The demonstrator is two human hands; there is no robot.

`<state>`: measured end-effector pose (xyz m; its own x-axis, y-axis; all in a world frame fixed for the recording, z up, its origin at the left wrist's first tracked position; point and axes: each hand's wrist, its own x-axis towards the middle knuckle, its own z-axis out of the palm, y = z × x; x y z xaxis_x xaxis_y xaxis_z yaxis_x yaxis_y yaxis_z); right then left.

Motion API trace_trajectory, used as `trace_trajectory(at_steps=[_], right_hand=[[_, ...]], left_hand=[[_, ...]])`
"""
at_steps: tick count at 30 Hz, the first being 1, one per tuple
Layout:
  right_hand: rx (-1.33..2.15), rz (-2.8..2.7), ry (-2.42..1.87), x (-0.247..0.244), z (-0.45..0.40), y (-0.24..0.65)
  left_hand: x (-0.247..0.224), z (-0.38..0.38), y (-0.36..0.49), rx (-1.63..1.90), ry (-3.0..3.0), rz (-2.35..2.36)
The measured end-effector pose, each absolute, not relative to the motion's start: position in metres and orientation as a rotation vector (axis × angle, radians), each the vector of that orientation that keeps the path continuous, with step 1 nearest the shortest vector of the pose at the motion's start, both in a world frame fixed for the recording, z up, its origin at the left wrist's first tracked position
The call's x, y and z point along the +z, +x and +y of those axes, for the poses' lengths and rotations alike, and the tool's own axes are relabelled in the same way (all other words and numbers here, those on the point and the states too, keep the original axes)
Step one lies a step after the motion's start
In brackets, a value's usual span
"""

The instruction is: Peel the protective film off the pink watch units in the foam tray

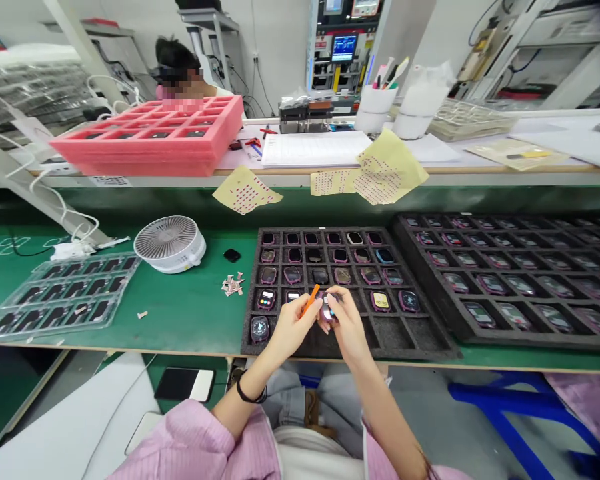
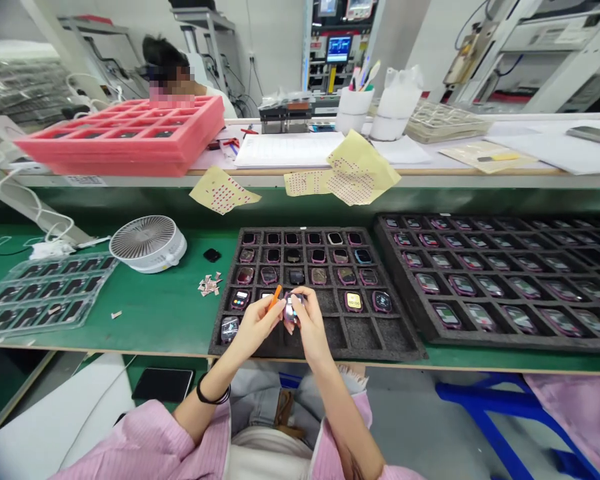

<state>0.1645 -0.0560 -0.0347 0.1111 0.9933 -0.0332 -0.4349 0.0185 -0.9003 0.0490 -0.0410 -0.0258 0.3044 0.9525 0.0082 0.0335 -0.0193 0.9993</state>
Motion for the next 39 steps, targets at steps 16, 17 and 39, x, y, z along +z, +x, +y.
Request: trace_trajectory(at_steps=[16, 17, 39], right_hand=[[0.289, -1.727, -1.607, -0.076, -0.026, 0.243], [0.225, -1.728, -1.594, -0.075, -0.03, 0.247], [-0.199, -1.49, -1.83, -0.072, -0.089, 0.302]], left_hand=[[-0.052, -0.012, -0.102, 0.702, 1.936, 2.066], [-0.05, -0.02, -0.102, 0.718, 2.019, 2.005], [-0.053, -0.103, -0.096, 0.931, 2.741, 1.272]])
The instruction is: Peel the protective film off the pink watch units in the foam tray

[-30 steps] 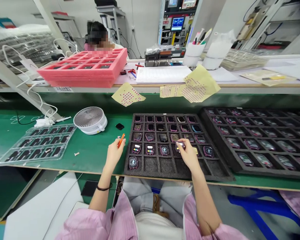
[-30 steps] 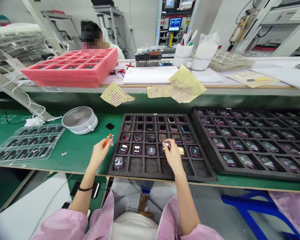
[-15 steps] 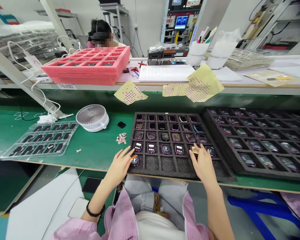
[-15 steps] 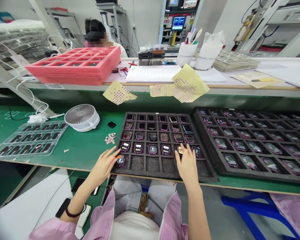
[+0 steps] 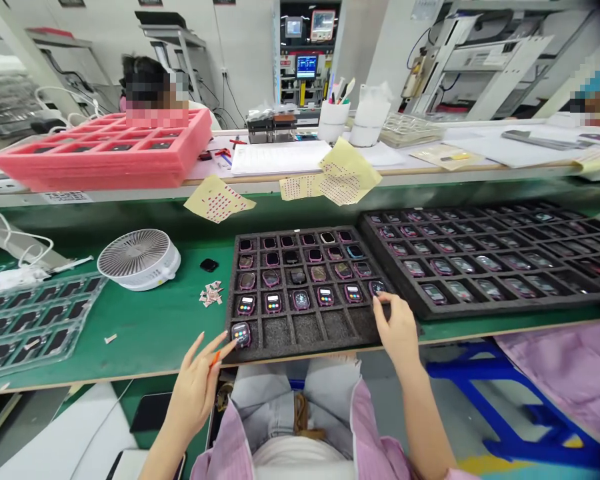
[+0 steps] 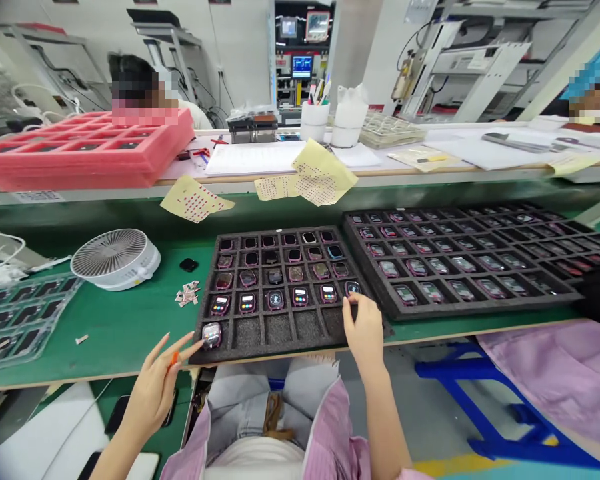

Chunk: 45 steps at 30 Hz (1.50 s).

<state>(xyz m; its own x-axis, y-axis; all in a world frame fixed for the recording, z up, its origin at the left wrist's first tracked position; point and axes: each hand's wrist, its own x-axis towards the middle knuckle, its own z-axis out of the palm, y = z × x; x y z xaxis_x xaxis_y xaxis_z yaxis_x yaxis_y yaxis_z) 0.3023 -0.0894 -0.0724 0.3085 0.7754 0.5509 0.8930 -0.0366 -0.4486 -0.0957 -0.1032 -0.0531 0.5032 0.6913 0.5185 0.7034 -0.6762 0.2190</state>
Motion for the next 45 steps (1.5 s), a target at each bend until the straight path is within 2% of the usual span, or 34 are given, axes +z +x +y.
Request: trace_trajectory(at_steps=[6, 9, 15, 22, 30, 38, 45], right_hand=[[-0.359, -1.544, -2.305, -0.07, -0.051, 0.322], [-0.339, -1.57, -2.395, -0.073, -0.036, 0.325], [-0.18, -1.516, -2.35, -0.077, -0.029, 0.335], [-0.356, -1.721, -2.156, -0.09, -0.05, 0.326], [-0.191, -1.5, -1.872, -0.097, -0.089, 0.333], [-0.26, -1.608, -1.977, -0.068, -0.056, 0.318], [-0.295, -1.732, -2.048, -0.087, -0.035, 0.293]], left_hand=[[-0.055, -0.097, -0.094, -0.868, -2.604, -1.426], [-0.055, -0.1, -0.096, -0.923, -2.553, -1.473], [-0.05, -0.104, -0.091, -1.049, -2.493, -1.508], [-0.051, -0.095, -0.08, -1.1, -2.588, -1.39], [-0.058, -0.094, -0.08, -1.2, -2.613, -1.407], [-0.052, -0.1, -0.07, -1.315, -2.687, -1.379], [-0.065, -0.132, -0.078, -1.533, -2.573, -1.749]])
